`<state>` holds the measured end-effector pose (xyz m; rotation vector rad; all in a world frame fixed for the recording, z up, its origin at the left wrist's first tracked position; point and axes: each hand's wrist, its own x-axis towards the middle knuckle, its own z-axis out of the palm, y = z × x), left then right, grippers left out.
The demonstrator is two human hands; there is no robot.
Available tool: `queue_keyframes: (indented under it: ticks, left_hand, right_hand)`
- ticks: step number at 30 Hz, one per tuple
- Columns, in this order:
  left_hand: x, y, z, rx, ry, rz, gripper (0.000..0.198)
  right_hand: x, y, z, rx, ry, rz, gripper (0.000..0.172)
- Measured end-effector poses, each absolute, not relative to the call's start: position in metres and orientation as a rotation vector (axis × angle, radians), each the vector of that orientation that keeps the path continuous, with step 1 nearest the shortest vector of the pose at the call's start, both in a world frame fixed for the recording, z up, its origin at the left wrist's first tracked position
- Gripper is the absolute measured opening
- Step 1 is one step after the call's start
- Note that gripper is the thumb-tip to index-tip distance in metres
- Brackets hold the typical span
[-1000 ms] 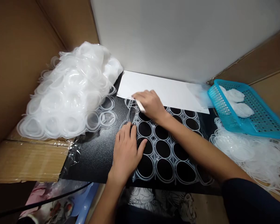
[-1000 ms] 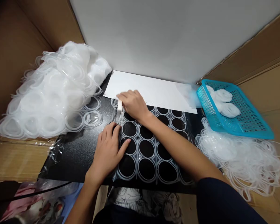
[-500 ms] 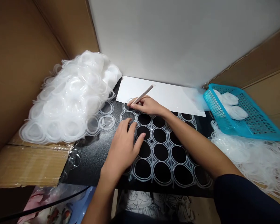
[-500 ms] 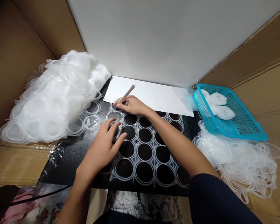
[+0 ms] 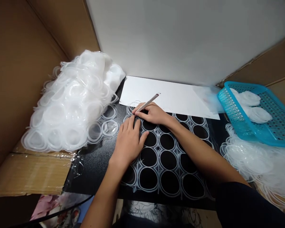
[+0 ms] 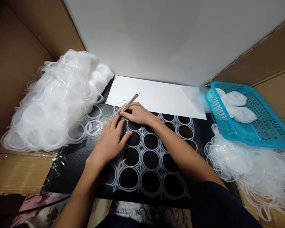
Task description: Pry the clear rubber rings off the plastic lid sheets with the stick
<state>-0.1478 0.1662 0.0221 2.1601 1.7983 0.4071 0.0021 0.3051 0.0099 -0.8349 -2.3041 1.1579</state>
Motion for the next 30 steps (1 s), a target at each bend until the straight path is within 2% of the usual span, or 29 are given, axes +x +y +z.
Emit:
queue_keyframes:
  ticks: [7, 13, 17, 24, 30]
  left_hand:
    - [-0.148, 0.168, 0.017, 2.122, 1.822, 0.399, 0.052]
    - [-0.148, 0.170, 0.014, 2.106, 1.829, 0.400, 0.057]
    - [-0.147, 0.167, 0.010, 2.105, 1.837, 0.403, 0.060]
    - [-0.145, 0.162, 0.009, 2.115, 1.884, 0.387, 0.059]
    - [-0.146, 0.156, 0.010, 2.112, 1.881, 0.406, 0.056]
  right_hand:
    - [0.000, 0.300, 0.011, -0.744, -2.421, 0.938, 0.024]
    - [-0.012, 0.300, 0.012, -0.833, -2.680, 0.406, 0.031]
    - [-0.020, 0.320, 0.027, -0.936, -2.638, 0.227, 0.033]
    - [-0.017, 0.353, 0.057, -0.730, -2.497, 0.760, 0.024]
    - [-0.001, 0.323, 0.042, -0.805, -2.397, 1.260, 0.022]
